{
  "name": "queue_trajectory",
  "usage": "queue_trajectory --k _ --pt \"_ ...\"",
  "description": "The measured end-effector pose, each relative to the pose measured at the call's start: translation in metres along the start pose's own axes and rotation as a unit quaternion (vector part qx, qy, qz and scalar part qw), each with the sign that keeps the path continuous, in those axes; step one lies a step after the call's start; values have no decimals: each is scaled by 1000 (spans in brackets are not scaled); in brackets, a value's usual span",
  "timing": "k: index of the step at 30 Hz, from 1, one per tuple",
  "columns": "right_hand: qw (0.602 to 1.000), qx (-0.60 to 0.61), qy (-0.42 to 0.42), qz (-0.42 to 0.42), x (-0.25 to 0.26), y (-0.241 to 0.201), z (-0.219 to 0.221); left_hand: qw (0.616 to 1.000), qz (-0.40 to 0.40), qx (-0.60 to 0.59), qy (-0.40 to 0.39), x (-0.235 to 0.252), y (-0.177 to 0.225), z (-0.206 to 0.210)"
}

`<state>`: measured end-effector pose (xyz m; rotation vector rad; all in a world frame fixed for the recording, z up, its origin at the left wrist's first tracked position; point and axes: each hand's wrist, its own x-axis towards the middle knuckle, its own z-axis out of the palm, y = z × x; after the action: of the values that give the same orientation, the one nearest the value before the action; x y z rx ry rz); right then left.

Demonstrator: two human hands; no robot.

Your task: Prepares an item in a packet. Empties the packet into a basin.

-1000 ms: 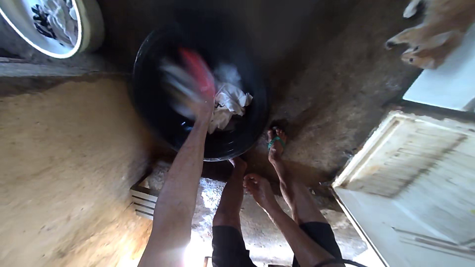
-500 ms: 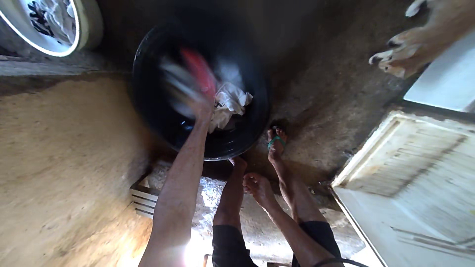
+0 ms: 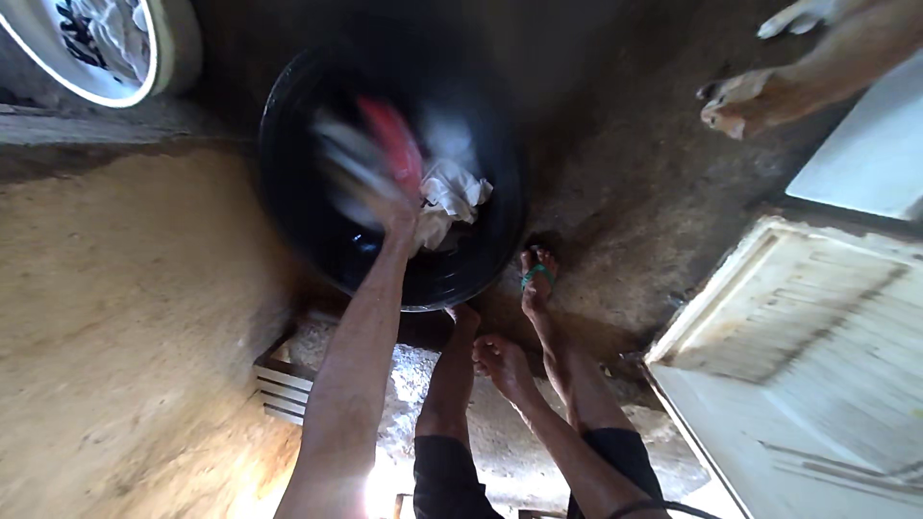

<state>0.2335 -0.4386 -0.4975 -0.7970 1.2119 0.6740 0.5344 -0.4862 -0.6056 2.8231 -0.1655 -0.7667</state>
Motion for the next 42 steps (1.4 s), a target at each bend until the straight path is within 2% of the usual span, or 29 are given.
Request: queue_trajectory --k 11,19,23,26,30,42 --pt "1000 12 2 14 1 -3 3 999 31 18 14 -8 0 -2" --pt "1000 15 0 10 1 -1 4 999 26 0 -24 -14 4 -4" --pt "1000 14 3 11 1 -4 4 999 31 -17 -6 -14 4 -2" --pt "1000 14 4 17 1 -6 4 999 27 -12 -22 -13 5 -4" --pt "1000 11 3 12 2 -5 4 997 63 -29 17 -11 -2 2" --pt "999 34 0 11 1 -8 1 999 12 -3 -35 -10 25 -12"
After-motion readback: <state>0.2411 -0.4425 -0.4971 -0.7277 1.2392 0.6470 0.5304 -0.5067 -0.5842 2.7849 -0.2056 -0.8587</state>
